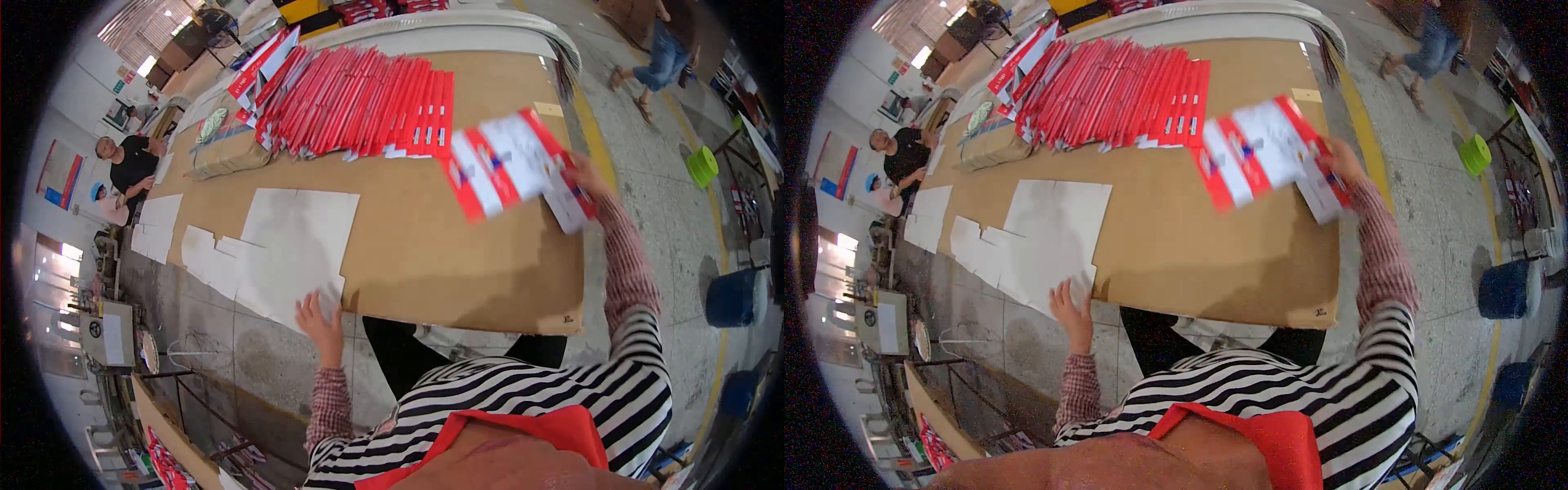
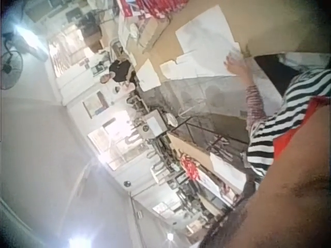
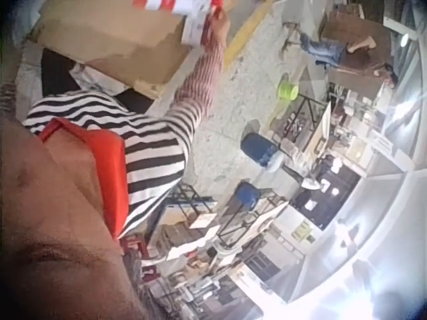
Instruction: Folding pre-cut paper folders at a large table in a production facility.
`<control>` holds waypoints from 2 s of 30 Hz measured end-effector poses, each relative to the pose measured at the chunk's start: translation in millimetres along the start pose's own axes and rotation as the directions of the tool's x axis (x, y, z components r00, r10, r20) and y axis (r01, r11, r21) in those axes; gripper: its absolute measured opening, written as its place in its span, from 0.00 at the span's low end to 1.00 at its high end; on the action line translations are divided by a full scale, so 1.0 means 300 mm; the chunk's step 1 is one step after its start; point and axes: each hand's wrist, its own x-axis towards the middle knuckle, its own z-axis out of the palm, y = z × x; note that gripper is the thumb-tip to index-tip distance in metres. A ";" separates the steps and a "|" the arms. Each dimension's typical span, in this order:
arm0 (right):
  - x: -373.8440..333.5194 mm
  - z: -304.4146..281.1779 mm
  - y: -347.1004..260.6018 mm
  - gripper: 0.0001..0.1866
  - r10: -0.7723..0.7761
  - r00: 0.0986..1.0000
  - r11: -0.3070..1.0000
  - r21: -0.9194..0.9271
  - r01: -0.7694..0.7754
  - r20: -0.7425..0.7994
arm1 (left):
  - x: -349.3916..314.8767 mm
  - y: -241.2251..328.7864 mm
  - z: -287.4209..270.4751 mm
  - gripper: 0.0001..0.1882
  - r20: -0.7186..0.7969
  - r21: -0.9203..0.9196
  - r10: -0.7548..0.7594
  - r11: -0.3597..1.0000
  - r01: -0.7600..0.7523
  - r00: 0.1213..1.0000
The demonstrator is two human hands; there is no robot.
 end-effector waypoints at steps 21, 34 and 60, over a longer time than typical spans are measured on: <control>-0.636 0.530 -0.521 0.31 -0.730 0.571 0.534 -0.209 0.820 0.376 | 0.173 0.661 -0.285 0.09 0.212 -0.492 0.819 0.561 -0.666 0.534; -1.097 0.054 -0.048 0.21 -0.105 0.992 0.877 -0.464 0.128 0.076 | -0.079 0.824 0.174 0.12 0.217 -0.764 0.840 0.463 -0.449 0.497; -1.000 0.347 -0.098 0.25 -0.435 0.871 0.632 -0.611 0.476 0.229 | -0.203 0.854 0.220 0.35 0.250 -0.305 0.897 0.430 -0.850 0.364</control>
